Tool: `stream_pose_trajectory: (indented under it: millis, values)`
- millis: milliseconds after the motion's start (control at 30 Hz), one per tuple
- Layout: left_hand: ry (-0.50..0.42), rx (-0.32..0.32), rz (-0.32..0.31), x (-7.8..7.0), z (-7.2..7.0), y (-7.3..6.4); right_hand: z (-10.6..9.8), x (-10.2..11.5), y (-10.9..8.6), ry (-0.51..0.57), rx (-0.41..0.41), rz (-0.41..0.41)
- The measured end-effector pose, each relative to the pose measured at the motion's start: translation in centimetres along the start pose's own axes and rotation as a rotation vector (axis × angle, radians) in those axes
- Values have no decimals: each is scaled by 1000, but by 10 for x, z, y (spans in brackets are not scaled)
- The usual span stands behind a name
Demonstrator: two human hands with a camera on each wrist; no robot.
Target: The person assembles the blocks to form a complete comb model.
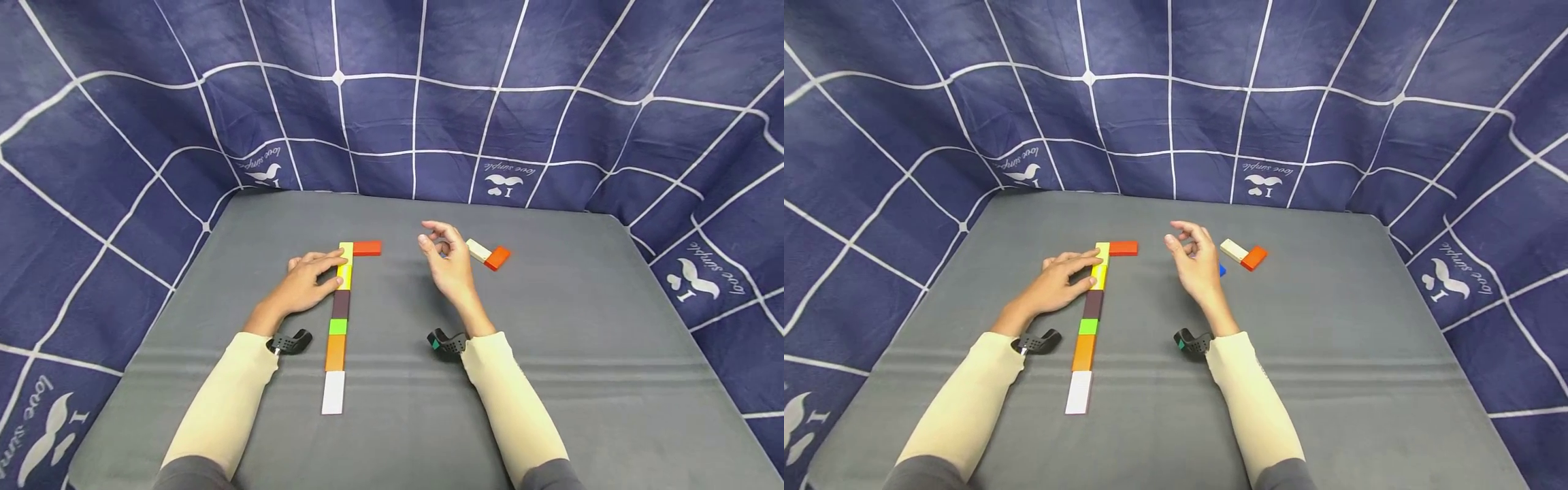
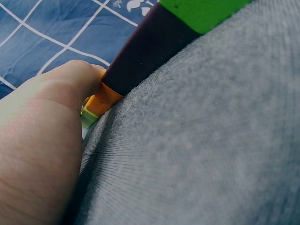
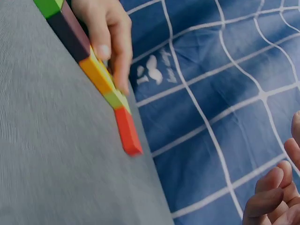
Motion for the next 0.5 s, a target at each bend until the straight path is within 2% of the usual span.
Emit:
stream_pose_trajectory:
  millis: [267,367,500]
  values:
    - [-12,-13,7,2,-1,-3,-38,9,-8,-2,-87,-33]
    - [-11,-15,4,2,0,-2,-50,7,-10,-12,-108,-25]
    - [-13,-26,7,1,1,0,-73,-1,-12,-20,-183,-15]
Point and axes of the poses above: each hand's wrist, its own y-axis towards the middle knuckle, its own z-axis out of the palm, x = y × z, the point moved 8 cm from there along y, towards the middle knuckle, and after that the axes turned 12 degrees about y, right-handed, at the moved point
